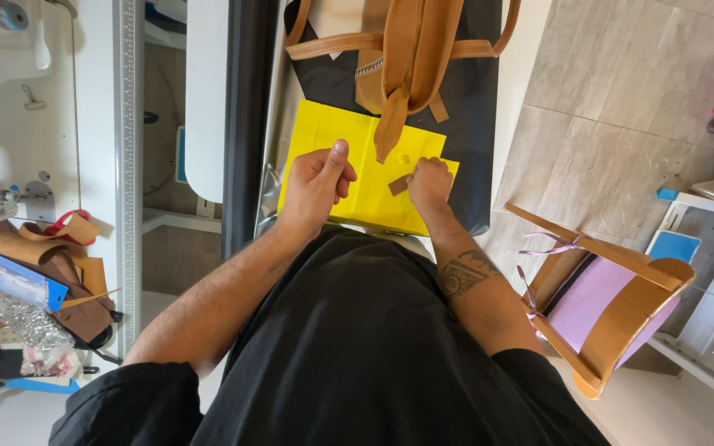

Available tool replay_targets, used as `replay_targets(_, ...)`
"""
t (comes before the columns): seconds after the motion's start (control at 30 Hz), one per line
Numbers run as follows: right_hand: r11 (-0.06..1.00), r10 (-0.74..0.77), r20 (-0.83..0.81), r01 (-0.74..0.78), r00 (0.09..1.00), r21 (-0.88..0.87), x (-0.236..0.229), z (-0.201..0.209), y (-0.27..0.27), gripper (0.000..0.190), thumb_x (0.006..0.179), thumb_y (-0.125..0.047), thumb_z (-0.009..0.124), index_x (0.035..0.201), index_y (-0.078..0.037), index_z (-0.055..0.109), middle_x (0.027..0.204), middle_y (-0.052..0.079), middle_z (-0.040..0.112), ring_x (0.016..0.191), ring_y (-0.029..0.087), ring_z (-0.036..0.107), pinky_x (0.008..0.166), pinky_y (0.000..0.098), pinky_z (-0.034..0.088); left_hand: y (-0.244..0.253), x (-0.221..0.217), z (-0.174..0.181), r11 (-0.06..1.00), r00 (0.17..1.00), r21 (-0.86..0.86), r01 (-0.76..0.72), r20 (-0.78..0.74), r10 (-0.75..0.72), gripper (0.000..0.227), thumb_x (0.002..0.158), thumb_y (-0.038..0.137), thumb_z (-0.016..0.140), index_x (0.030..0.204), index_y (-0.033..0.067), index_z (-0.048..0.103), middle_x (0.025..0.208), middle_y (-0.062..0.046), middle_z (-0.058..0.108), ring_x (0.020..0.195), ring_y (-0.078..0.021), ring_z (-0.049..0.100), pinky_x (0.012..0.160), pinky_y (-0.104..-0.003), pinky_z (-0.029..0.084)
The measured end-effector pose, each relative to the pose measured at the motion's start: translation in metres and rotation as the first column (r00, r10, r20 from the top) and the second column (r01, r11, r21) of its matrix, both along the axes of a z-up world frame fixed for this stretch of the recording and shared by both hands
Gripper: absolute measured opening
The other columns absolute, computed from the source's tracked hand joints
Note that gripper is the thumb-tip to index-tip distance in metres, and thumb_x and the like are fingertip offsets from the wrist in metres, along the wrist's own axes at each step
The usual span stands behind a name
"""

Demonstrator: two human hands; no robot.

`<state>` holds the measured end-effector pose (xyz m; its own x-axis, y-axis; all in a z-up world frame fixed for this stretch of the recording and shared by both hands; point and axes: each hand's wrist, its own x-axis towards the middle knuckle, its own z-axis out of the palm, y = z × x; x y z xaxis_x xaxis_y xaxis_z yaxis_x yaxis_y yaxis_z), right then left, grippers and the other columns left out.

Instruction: Cutting leather strips with scissors and applying glue to assemble a leather bag

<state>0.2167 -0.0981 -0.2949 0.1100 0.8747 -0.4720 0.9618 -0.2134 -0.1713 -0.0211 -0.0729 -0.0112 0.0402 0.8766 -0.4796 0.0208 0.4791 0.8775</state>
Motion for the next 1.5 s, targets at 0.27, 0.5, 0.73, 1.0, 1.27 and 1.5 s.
replay_targets(0.27,0.976,-0.159,-0.590,0.039,0.792,-0.212,-0.011,0.213,0.019,0.010,0.092,-0.003,0.076,0.099,-0.002,0.069,0.084,0.018,0.073,0.074,0.029,0.074,0.076,0.0412,0.056,-0.022,-0.034,-0.073,0.797,0.868,0.421,0.433,-0.434,-0.243,0.022,0.093,0.009,0.076,0.114,0.0050,0.072,0.080,-0.012,0.069,0.069,-0.0247,0.068,0.068,-0.036,0.055)
replay_targets(0.5,0.966,-0.234,-0.943,0.170,0.236,-0.197,-0.024,0.245,0.030,0.025,0.091,0.003,0.076,0.112,-0.002,0.063,0.090,0.021,0.072,0.075,0.027,0.075,0.077,0.0367,0.062,-0.015,-0.020,-0.043,0.658,0.877,0.617,0.432,-0.116,-0.467,0.034,0.096,0.002,0.069,0.130,0.0065,0.068,0.091,-0.013,0.067,0.079,-0.0323,0.069,0.069,-0.037,0.057)
replay_targets(0.73,0.925,-0.078,-0.997,0.374,0.025,-0.063,-0.044,0.259,0.019,0.037,0.094,0.010,0.069,0.126,-0.001,0.055,0.088,0.021,0.068,0.072,0.027,0.074,0.076,0.0366,0.063,-0.011,-0.021,-0.015,0.682,0.920,0.662,0.310,-0.029,-0.390,0.017,0.096,0.011,0.075,0.113,0.0087,0.076,0.080,-0.005,0.070,0.068,-0.0234,0.068,0.063,-0.031,0.055)
replay_targets(1.0,0.878,-0.132,-0.990,0.459,-0.044,-0.137,-0.053,0.240,0.013,0.027,0.089,0.011,0.074,0.106,-0.003,0.058,0.083,0.018,0.068,0.071,0.025,0.075,0.069,0.0304,0.061,-0.022,-0.031,-0.030,0.742,0.912,0.624,0.245,0.112,-0.395,0.046,0.102,-0.007,0.055,0.147,-0.0014,0.049,0.095,-0.011,0.076,0.081,-0.0237,0.075,0.081,-0.039,0.059)
replay_targets(1.27,0.900,-0.030,-0.994,0.435,0.109,0.021,-0.066,0.270,0.005,0.031,0.086,0.009,0.081,0.105,0.000,0.058,0.081,0.021,0.070,0.070,0.025,0.074,0.070,0.0355,0.063,-0.019,-0.029,-0.030,0.743,0.930,0.607,0.281,0.020,-0.368,0.034,0.097,0.011,0.071,0.130,0.0048,0.069,0.106,-0.010,0.074,0.089,-0.0264,0.076,0.071,-0.035,0.060)
replay_targets(1.5,0.838,-0.015,-0.970,0.532,0.244,0.121,-0.072,0.264,-0.019,0.027,0.089,0.004,0.079,0.107,-0.005,0.061,0.085,0.018,0.073,0.077,0.023,0.075,0.077,0.0359,0.061,-0.022,-0.016,-0.029,0.871,0.968,0.477,0.119,0.138,-0.208,0.030,0.094,0.000,0.075,0.123,-0.0030,0.069,0.107,-0.019,0.067,0.094,-0.0350,0.073,0.071,-0.040,0.063)
